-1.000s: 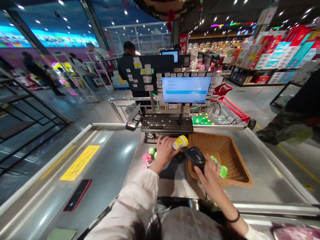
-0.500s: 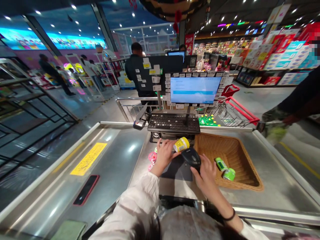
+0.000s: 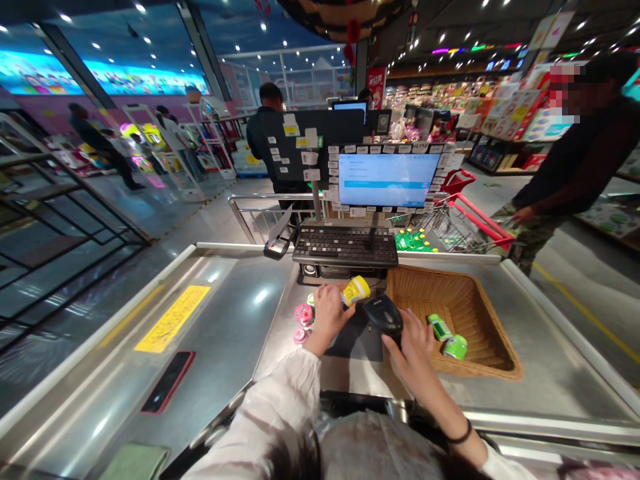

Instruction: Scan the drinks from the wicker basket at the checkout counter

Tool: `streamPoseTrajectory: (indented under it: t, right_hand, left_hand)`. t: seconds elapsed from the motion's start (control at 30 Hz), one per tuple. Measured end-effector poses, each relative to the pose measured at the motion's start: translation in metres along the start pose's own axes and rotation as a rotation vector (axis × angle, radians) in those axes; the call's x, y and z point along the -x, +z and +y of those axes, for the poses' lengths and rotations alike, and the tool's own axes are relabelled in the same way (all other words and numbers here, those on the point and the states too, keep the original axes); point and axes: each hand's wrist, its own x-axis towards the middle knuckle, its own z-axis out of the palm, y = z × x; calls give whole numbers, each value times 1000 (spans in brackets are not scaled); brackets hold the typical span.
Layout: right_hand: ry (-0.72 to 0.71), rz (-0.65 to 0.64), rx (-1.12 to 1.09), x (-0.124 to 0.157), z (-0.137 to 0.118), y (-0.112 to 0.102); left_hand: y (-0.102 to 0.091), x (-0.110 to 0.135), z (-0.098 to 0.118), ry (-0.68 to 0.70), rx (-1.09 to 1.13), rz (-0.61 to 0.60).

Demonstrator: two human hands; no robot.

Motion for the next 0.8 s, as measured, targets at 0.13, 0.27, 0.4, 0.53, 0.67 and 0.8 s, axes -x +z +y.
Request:
streamPoseTrajectory:
  t: [0.13, 0.27, 0.4, 0.53, 0.67, 0.8]
  right_hand:
    - [-14, -2, -13, 2, 0, 2]
    - [-20, -6, -21, 5, 0, 6]
    - [-30, -24, -4, 8, -2, 13]
    - [-38, -53, 2, 10, -5, 17]
    - [-14, -101, -1, 12, -7, 17]
    - [15, -131, 14, 10, -7, 18]
  left_hand:
    - [18, 13, -3, -235, 139, 80]
    - [32, 33, -15, -336, 348, 23]
    - [43, 59, -28, -424, 386, -80]
    - [47, 83, -37, -526, 520, -34]
    - [47, 100, -38, -680, 1004, 148]
    - [47, 107, -38, -899, 1413, 163]
